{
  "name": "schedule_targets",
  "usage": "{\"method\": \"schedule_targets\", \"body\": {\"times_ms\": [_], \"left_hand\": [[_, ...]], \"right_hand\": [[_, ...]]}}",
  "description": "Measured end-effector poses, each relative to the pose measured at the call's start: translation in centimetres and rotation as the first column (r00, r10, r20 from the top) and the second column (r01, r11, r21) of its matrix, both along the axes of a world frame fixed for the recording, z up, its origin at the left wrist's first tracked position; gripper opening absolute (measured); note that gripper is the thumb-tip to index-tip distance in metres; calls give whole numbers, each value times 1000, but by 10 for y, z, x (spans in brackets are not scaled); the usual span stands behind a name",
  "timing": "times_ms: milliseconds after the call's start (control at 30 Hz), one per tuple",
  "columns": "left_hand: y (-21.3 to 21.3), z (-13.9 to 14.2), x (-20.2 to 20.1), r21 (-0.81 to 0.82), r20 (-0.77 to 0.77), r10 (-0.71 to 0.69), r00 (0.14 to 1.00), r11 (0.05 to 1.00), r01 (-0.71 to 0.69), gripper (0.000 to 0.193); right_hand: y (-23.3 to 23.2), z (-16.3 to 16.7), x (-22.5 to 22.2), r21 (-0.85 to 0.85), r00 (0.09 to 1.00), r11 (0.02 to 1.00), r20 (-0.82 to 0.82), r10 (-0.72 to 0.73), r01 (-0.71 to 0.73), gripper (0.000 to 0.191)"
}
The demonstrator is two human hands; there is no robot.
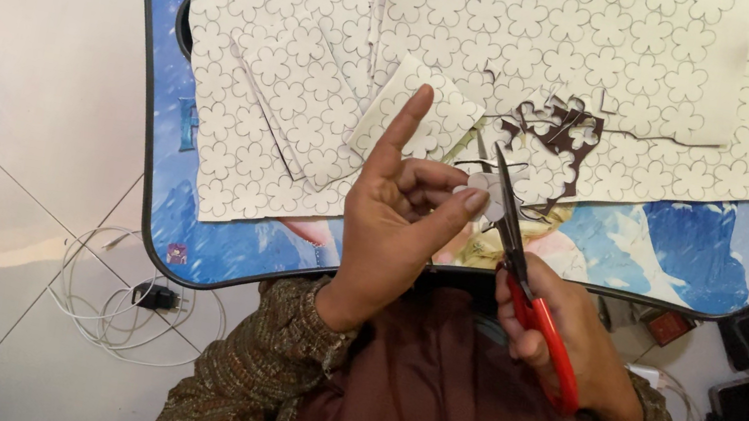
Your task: The person uses red-handled scissors to cut flower-shaped outlines from a patterned sheet of paper. They hold the paper with the left hand and cut along the drawn lines with the right hand, then place the cut shapes on the table.
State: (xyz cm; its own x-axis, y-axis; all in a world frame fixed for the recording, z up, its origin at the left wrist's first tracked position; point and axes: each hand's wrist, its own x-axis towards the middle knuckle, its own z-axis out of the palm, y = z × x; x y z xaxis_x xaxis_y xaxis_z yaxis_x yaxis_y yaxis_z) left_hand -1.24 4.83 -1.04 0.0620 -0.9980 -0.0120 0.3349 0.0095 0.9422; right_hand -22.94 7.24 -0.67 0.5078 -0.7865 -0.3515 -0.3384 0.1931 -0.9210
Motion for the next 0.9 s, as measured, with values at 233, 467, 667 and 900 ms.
{"method": "schedule_targets", "body": {"times_ms": [233,467,667,900], "left_hand": [[-2,-3,-1,-45,-32,45,999,998,-46,87],[2,0,-6,-26,-70,22,997,999,-24,88],[2,4,-1,-59,5,-90,996,994,90,86],[3,8,0,-68,50,-92,994,993,96,85]], "right_hand": [[1,-5,-1,-78,1000,997,-24,19,-21,97],[0,1,2,-12,1000,1000,-15,-9,8,99],[-4,10,5,-26,1000,1000,-6,-14,14,110],[-2,12,5,30,999,999,37,-24,23,112]]}}
